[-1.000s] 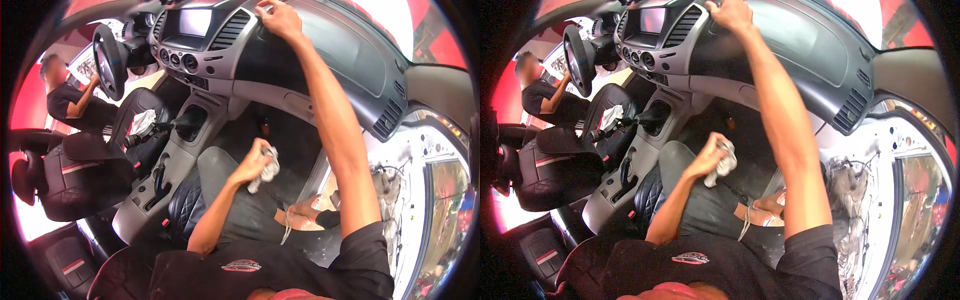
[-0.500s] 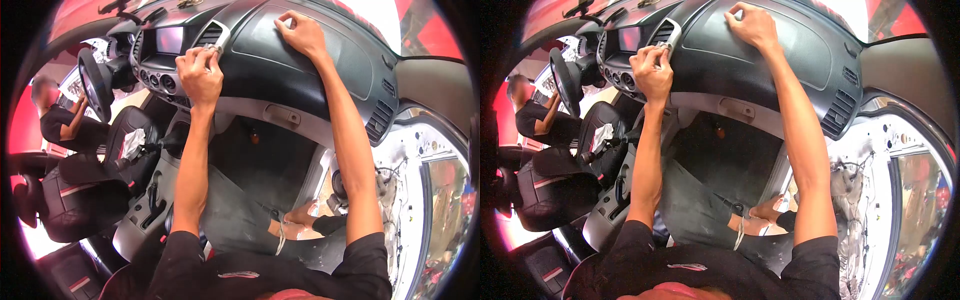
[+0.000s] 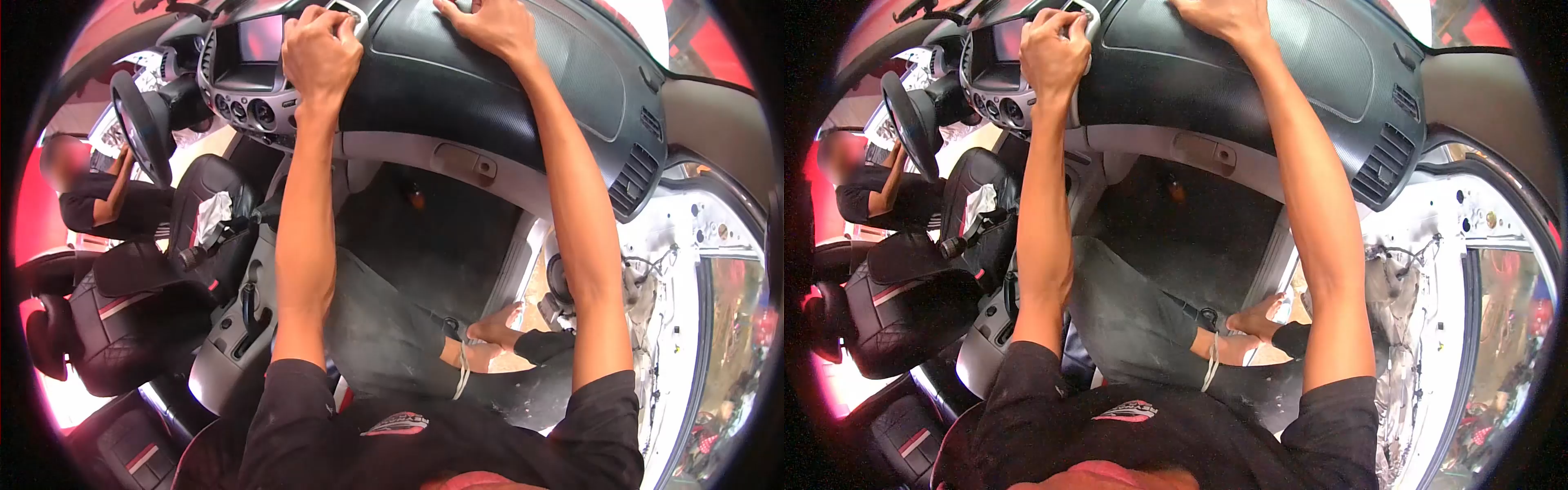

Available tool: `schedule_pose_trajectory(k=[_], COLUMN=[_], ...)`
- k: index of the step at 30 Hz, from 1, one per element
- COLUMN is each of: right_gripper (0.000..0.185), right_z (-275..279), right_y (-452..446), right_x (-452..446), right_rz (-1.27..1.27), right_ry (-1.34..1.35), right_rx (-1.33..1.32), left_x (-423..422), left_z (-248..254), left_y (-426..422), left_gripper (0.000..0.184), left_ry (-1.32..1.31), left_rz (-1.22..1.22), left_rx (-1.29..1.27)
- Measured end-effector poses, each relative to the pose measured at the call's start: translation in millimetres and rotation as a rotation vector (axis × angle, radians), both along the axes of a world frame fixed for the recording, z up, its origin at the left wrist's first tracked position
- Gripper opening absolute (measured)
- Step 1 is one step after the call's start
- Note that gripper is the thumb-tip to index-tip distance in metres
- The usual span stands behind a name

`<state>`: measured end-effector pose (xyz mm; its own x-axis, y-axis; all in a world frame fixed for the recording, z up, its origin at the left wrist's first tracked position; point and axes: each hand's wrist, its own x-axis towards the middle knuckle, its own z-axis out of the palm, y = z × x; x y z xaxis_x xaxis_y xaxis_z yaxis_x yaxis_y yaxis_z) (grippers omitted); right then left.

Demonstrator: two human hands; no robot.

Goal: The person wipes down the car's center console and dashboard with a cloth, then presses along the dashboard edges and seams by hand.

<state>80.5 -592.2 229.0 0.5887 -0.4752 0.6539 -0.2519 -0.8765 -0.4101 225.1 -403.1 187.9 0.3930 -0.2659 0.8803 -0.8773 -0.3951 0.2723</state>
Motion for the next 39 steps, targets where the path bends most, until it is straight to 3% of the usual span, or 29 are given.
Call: schedule_pose_trajectory(k=[7,11,19,25,31,39], right_gripper=[0.039,0.039,0.039,0.036,0.037,0.036], right_z=[4,2,3,1,0,6], right_y=[5,4,3,3,3,7], right_x=[-2,-1,-2,-2,-4,-8], right_rz=[-0.032,-0.035,-0.037,0.001,0.01,0.028], right_ry=[0.049,0.029,0.05,0.03,0.016,0.021], right_rx=[0.029,-0.013,-0.018,-0.029,-0.012,0.022], left_x=[-7,5,0,15,-5,4], left_z=[-28,-5,-22,7,-20,4], left_y=[36,5,26,-3,40,7], left_gripper=[0.007,0.006,0.009,0.006,0.005,0.008], left_ry=[-0.091,-0.216,-0.018,-0.116,-0.047,-0.107], left_rz=[-0.027,-0.036,-0.176,-0.186,-0.184,-0.136], left_rx=[-0.057,-0.034,-0.106,0.015,-0.046,0.034])
